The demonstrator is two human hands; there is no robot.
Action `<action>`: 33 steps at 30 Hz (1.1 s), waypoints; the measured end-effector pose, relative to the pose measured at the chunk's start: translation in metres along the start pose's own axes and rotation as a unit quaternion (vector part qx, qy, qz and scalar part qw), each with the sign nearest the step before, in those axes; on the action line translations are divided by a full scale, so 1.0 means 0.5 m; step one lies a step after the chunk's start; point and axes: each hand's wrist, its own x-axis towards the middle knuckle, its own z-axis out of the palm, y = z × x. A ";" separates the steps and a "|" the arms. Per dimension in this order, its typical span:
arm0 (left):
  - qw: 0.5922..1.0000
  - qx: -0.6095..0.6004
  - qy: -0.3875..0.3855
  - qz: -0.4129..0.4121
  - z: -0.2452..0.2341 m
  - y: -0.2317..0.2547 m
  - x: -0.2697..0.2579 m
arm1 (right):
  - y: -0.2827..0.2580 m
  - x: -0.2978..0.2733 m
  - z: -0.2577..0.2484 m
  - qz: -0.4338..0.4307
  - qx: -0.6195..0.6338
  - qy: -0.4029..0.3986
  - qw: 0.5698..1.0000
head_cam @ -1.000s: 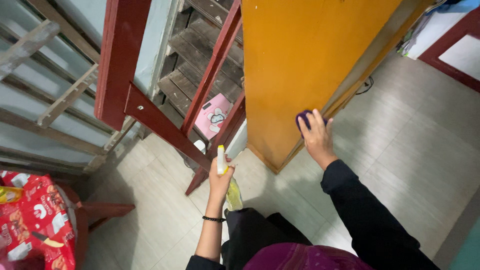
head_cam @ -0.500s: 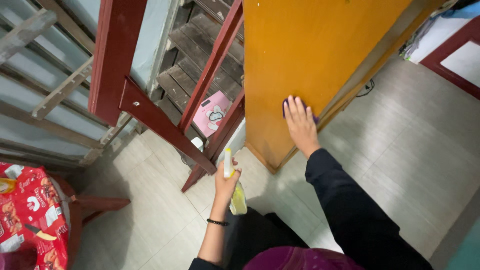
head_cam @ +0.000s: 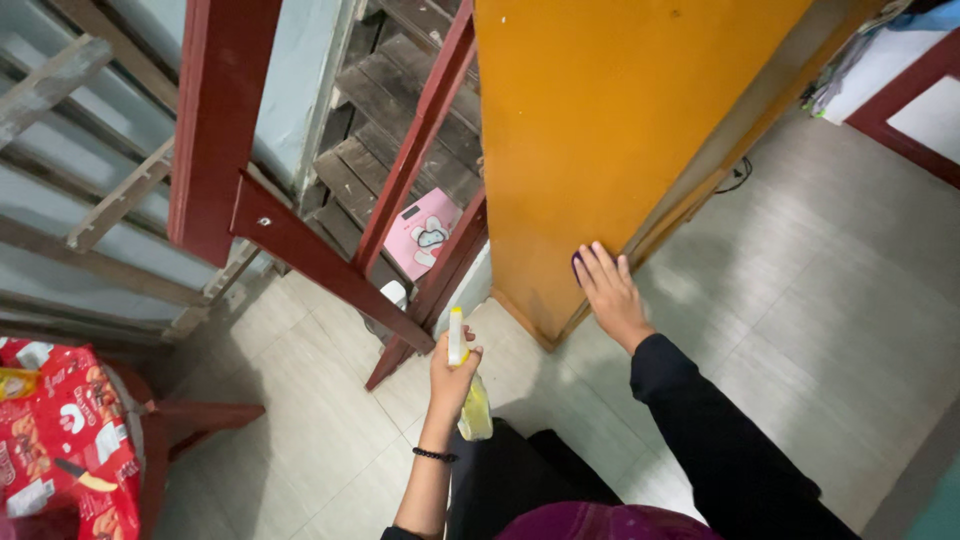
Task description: The person sprays a cleaning solution onto a yellow door and wipes it with a purple cloth. They repeatedly spray and wipe the same vertical section of the door from top to bottom.
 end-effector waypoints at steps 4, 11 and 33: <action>1.000 -0.002 -0.004 0.019 0.022 0.028 0.011 | 0.029 0.066 -0.095 0.040 0.013 0.120 0.992; 0.999 -0.009 0.023 0.038 0.057 0.076 0.025 | 0.052 0.157 -0.139 0.022 -0.078 0.153 0.985; 0.995 0.009 0.008 0.095 0.012 0.105 0.203 | -0.006 0.177 0.040 -0.056 -0.044 -0.009 0.997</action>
